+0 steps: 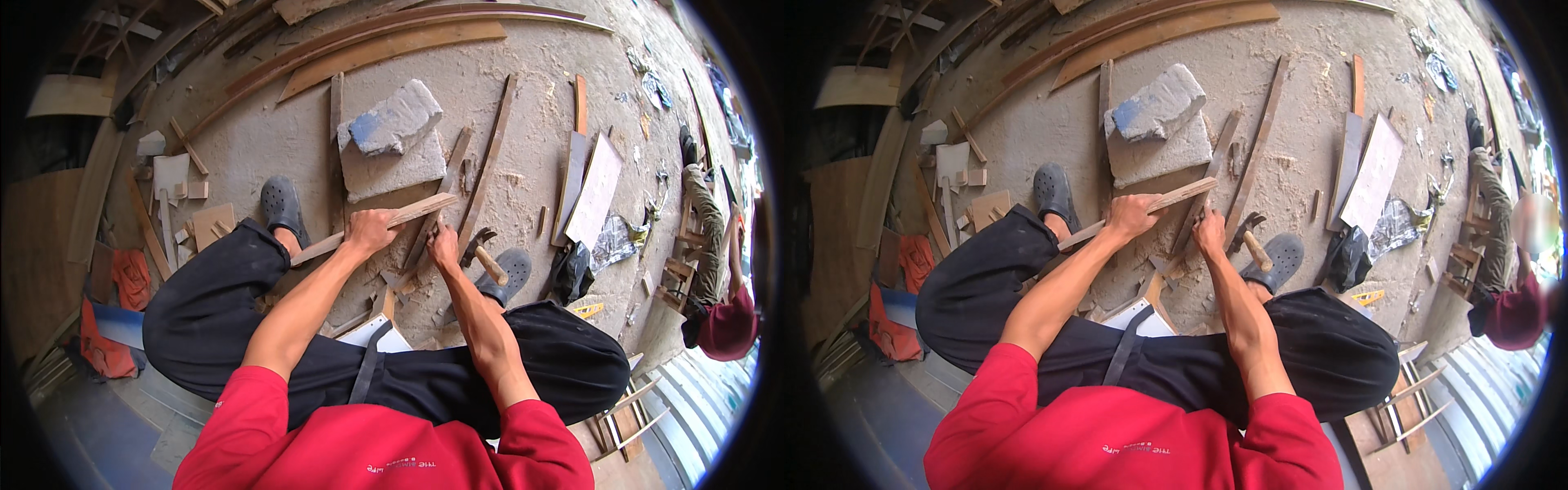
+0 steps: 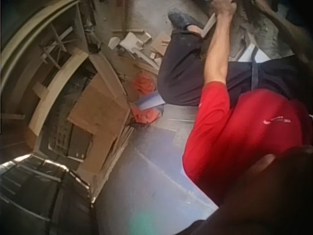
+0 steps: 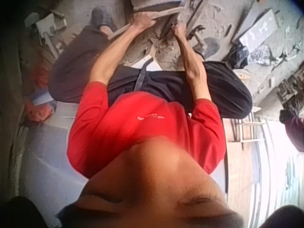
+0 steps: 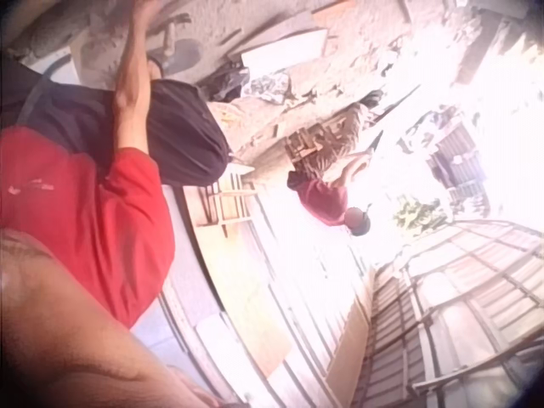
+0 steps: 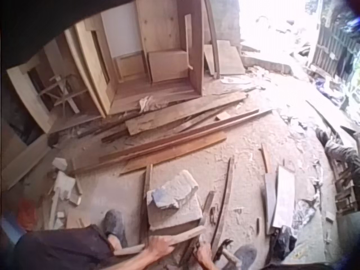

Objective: The person sits on the floor and assembles thin wooden strips into a frame-like structure. They use a hammer to tap the pieces together, repeatedly adjust the alignment, and fit smaller pieces into the joints.

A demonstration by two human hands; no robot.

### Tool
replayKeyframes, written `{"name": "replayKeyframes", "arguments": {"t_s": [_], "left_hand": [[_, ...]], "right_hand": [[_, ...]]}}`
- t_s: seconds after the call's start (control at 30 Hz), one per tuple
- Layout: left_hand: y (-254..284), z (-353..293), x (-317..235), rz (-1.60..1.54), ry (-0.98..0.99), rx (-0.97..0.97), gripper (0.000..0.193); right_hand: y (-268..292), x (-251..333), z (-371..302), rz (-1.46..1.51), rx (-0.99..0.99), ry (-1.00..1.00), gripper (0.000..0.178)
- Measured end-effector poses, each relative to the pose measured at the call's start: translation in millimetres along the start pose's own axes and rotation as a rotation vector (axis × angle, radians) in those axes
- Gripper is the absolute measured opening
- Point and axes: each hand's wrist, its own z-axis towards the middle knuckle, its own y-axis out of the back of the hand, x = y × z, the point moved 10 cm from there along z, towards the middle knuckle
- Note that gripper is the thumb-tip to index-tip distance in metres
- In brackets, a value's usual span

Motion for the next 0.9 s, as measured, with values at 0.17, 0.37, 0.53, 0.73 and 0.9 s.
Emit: {"name": "replayKeyframes", "arguments": {"t_s": [0.17,0.37,0.53,0.73,0.9], "left_hand": [[-1.5,3.4,-2.1,-0.02,-0.007,-0.007,0.037],[16.4,-7.7,-2.1,-0.166,-0.022,-0.101,0.045],[44.0,-10.1,77.7,-0.587,0.411,-0.321,0.042],[33.8,-103.3,230.9,-0.036,0.87,-0.033,0.051],[8.4,-113.7,208.3,-0.185,0.852,0.165,0.055]], "right_hand": [[33.5,-2.1,7.5,0.17,-0.176,-0.105,0.055],[134.0,94.6,9.8,0.105,-0.468,0.398,0.067],[125.9,83.5,33.2,0.072,-0.015,0.458,0.031],[121.5,95.1,28.8,-0.022,0.039,0.417,0.024],[122.1,91.5,24.5,0.015,-0.007,0.378,0.023]]}}
